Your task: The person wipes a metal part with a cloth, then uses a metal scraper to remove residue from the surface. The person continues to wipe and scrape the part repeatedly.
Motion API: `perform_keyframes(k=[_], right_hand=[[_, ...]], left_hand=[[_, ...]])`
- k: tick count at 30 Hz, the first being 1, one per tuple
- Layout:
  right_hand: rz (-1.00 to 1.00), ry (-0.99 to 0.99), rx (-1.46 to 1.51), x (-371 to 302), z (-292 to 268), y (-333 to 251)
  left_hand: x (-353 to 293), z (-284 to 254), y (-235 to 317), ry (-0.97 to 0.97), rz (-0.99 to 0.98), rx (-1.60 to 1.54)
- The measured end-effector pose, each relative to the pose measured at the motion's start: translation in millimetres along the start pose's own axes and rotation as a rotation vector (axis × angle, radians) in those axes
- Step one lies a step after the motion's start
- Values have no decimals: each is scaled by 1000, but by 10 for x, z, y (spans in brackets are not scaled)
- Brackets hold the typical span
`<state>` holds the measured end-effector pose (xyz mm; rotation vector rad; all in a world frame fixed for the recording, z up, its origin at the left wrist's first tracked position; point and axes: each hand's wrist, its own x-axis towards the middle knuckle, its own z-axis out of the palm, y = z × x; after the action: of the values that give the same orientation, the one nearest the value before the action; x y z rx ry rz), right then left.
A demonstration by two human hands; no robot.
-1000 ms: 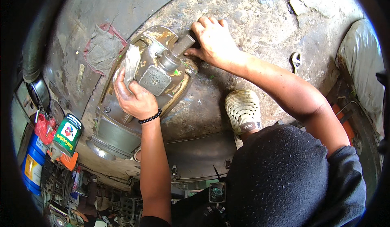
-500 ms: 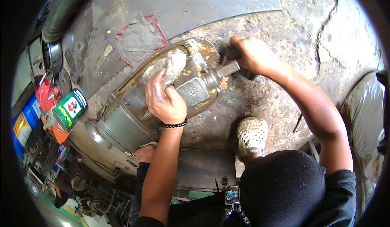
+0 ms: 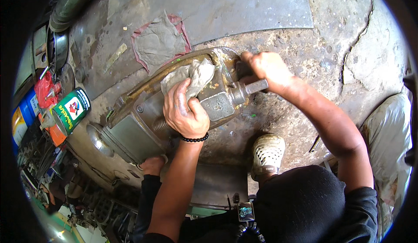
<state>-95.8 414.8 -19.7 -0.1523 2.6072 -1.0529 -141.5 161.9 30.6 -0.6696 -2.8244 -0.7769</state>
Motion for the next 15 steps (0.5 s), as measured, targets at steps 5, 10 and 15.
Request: perform_keyframes(k=[5, 10, 15], right_hand=[[213, -66, -27, -48, 63, -15], [21, 3, -17, -37, 125, 35], [273, -78, -84, -111, 160, -1]], left_hand=[[-3, -10, -7, -9, -3, -8], [6, 1, 13, -14, 7, -7], [-2, -31, 21, -42, -17, -4]])
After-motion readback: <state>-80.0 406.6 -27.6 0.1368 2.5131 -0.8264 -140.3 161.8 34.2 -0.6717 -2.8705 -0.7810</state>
